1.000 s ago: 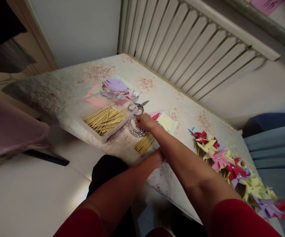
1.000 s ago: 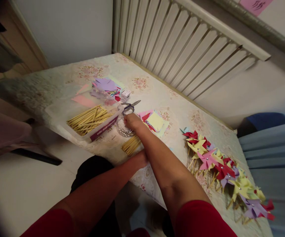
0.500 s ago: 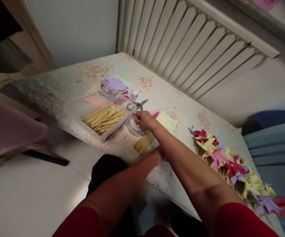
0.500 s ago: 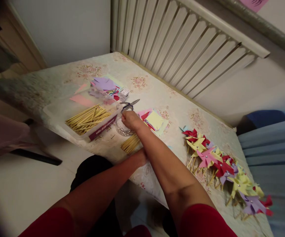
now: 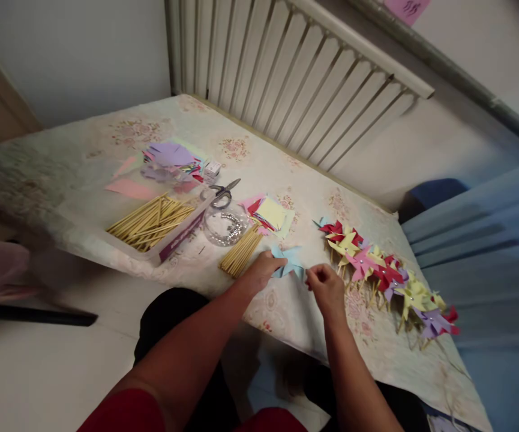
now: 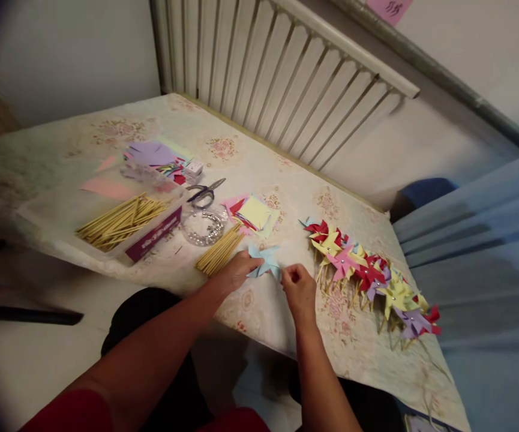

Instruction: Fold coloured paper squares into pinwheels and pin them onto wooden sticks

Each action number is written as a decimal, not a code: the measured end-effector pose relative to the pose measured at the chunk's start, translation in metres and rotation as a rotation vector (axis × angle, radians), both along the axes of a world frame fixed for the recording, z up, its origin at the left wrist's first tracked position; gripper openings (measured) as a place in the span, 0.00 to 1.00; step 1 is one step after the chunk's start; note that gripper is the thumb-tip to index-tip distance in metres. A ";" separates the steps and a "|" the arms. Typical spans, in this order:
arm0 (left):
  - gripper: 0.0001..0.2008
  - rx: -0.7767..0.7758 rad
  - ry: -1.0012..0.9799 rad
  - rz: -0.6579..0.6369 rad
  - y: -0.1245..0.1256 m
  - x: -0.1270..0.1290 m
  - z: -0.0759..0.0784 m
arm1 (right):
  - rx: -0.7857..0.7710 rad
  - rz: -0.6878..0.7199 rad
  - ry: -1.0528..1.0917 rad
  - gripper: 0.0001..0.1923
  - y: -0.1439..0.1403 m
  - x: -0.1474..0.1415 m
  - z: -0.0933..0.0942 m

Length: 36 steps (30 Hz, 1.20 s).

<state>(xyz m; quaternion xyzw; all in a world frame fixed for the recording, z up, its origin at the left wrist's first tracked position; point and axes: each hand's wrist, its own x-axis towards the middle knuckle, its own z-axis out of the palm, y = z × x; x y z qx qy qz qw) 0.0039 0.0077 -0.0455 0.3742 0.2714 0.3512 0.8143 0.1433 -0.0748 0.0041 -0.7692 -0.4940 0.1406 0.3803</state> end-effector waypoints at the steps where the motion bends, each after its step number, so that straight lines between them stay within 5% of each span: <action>1: 0.03 -0.016 0.010 0.010 0.000 0.000 -0.001 | -0.024 -0.036 -0.037 0.11 -0.011 0.008 -0.015; 5: 0.04 -0.025 0.016 -0.008 0.000 0.001 -0.006 | -0.029 -0.047 -0.237 0.12 -0.043 0.022 -0.059; 9: 0.07 -0.022 0.025 -0.002 0.004 0.006 -0.018 | 0.020 0.017 -0.307 0.10 -0.052 0.021 -0.078; 18: 0.06 0.054 0.041 -0.058 0.005 0.003 -0.022 | 0.066 0.253 -0.228 0.09 -0.053 0.032 -0.071; 36: 0.07 0.034 0.083 -0.056 0.003 0.001 -0.013 | 0.075 0.210 -0.163 0.08 -0.046 0.031 -0.070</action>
